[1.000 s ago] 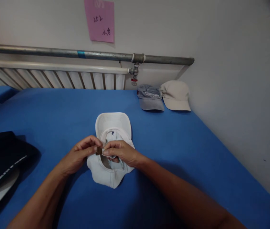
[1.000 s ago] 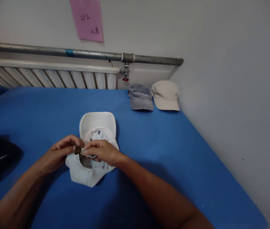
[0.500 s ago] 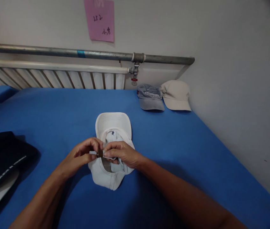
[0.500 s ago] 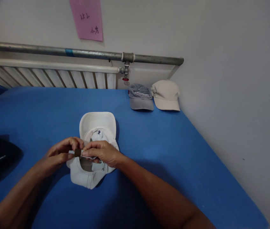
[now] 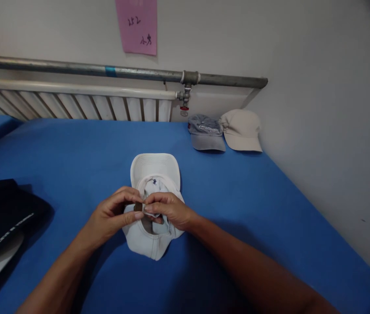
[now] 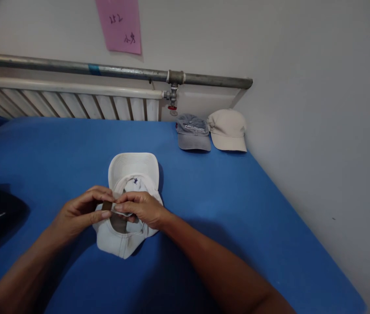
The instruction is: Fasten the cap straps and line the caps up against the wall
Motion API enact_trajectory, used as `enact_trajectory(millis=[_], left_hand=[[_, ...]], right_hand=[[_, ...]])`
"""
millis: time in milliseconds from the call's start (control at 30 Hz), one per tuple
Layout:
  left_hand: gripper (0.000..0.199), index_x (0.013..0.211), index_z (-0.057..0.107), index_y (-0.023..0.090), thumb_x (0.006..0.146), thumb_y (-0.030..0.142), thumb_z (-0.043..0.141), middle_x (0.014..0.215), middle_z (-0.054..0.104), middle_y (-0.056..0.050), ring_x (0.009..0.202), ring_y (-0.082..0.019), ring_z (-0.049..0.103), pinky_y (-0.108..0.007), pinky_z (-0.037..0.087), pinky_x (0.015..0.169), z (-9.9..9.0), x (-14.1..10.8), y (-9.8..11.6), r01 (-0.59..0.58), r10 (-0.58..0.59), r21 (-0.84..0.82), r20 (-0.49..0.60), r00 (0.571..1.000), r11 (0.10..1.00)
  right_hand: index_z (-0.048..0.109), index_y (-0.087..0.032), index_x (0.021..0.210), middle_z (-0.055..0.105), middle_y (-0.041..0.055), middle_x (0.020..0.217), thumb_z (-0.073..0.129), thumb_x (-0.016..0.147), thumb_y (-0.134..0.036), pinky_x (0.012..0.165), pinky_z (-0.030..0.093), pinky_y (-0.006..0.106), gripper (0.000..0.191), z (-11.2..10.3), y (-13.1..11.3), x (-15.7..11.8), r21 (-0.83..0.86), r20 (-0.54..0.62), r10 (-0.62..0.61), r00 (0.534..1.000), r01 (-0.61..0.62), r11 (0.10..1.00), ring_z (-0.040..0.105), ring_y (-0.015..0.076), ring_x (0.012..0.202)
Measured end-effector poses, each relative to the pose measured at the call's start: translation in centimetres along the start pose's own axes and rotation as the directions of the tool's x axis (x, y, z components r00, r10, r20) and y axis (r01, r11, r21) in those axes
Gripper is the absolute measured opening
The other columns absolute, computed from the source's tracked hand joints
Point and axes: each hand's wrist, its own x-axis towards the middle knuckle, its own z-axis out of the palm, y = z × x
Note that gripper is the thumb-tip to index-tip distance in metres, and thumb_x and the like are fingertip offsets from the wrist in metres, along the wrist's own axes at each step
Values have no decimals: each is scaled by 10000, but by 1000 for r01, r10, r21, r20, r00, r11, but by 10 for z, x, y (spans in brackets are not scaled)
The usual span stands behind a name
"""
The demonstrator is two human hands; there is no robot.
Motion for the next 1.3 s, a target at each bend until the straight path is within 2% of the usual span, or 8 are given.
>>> enact_trajectory(millis=[200,333,533,733,867,967,1100,1300], left_hand=[[189,876,755,285,720,181,776,963,597,-24,978,-159,573,-256,473,888,3,1,-6,90,-98,-147,-46,994,985],[206,880,753,300,716,177,781,955,602,-7,967,-137,567,-224,464,886,4,1,-8,80,-91,-135,-78,993,988],[208,882,746,300,725,166,774,941,606,-4,942,-137,573,-221,474,856,3,1,-5,72,-82,-124,-78,994,990],[187,874,742,283,726,174,771,940,612,-8,939,-142,575,-229,472,859,6,2,-5,94,-104,-124,-75,992,988],[168,859,737,260,715,182,774,927,620,-19,913,-158,585,-260,490,839,7,3,-5,120,-135,-164,-81,988,979],[158,852,737,232,706,188,778,928,631,-39,910,-182,592,-298,501,837,7,3,-2,132,-147,-168,-81,986,977],[185,873,738,243,705,175,778,921,634,-33,898,-175,592,-283,503,816,7,4,1,128,-142,-165,-75,987,978],[178,883,738,262,729,177,764,928,632,-23,904,-164,596,-268,501,813,7,3,-1,124,-131,-177,-32,991,976]], right_hand=[[630,-164,698,511,-47,570,726,690,-311,444,262,210,175,2,-2,-1,23,-2,0,1000,0,1000,419,57,494],[609,-170,722,535,-46,597,728,686,-293,451,279,209,176,4,-3,-2,66,-17,-10,1000,12,998,443,60,503],[576,-184,798,538,-81,562,716,630,-156,451,303,203,220,2,-1,-2,87,-74,-39,996,46,995,441,48,430],[567,-187,739,529,-87,543,737,606,-174,426,298,194,216,7,-3,0,121,-113,-57,992,70,990,440,45,419],[569,-188,734,559,-83,572,763,596,-202,433,339,195,239,8,-3,0,98,-132,-53,990,66,993,470,48,431],[577,-183,762,588,-75,589,766,610,-219,457,377,203,245,5,-5,-1,74,-113,-43,993,52,996,511,59,445],[576,-183,803,599,-81,562,753,607,-171,463,369,200,265,1,-7,-3,35,-67,-1,998,3,999,523,63,433],[550,-190,797,586,-85,550,760,605,-176,453,351,195,285,4,-8,-2,85,-55,-31,998,36,996,513,63,425]])
